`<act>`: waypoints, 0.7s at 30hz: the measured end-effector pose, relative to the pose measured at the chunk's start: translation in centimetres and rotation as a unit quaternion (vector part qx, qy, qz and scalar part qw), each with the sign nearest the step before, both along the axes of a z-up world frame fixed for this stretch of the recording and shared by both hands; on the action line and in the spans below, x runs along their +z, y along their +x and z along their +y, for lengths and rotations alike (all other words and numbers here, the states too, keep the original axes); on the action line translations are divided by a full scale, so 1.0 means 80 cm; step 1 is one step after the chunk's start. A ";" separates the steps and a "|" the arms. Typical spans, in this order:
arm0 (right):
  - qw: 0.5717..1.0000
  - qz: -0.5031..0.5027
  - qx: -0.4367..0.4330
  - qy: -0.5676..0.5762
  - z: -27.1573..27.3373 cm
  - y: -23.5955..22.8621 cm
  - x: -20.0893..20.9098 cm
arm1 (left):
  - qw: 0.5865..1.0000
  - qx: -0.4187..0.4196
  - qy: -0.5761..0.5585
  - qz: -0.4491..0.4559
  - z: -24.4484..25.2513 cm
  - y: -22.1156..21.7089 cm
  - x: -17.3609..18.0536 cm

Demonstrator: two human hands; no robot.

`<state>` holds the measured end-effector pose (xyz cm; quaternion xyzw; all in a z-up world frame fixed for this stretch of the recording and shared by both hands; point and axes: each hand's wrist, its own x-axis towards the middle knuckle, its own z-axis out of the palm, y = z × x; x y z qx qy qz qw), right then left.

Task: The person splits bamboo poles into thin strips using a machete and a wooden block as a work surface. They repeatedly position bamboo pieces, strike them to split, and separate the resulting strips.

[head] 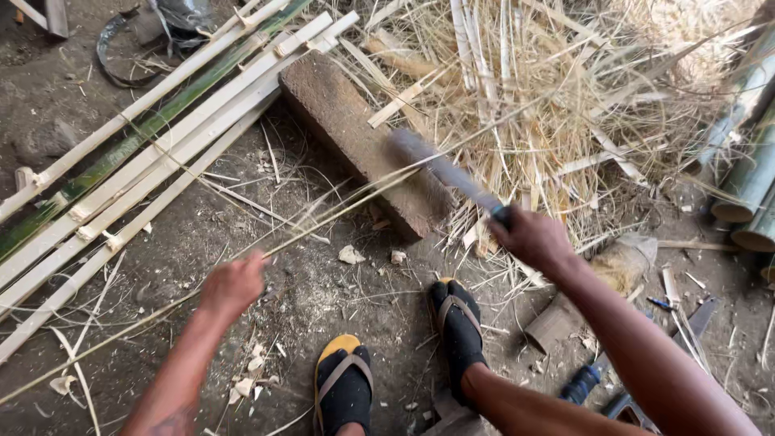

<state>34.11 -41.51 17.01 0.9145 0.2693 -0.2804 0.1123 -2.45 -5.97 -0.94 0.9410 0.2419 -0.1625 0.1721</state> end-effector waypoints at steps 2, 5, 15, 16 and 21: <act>0.994 -0.089 -0.069 0.004 -0.022 0.051 0.017 | 0.959 -0.058 0.091 -0.262 0.013 -0.058 -0.007; 0.986 -0.119 -0.120 0.017 -0.037 0.069 -0.001 | 0.999 -0.006 0.038 -0.001 0.006 -0.074 -0.017; 0.993 0.038 -0.031 0.108 0.016 -0.105 -0.043 | 0.973 -0.016 0.012 -0.229 -0.084 0.116 -0.069; 0.991 0.057 -0.003 0.122 0.025 -0.115 -0.038 | 0.977 -0.009 0.022 -0.214 -0.086 0.122 -0.071; 0.995 0.075 0.063 0.012 0.028 -0.132 -0.022 | 0.996 -0.015 -0.040 -0.080 -0.096 0.125 -0.067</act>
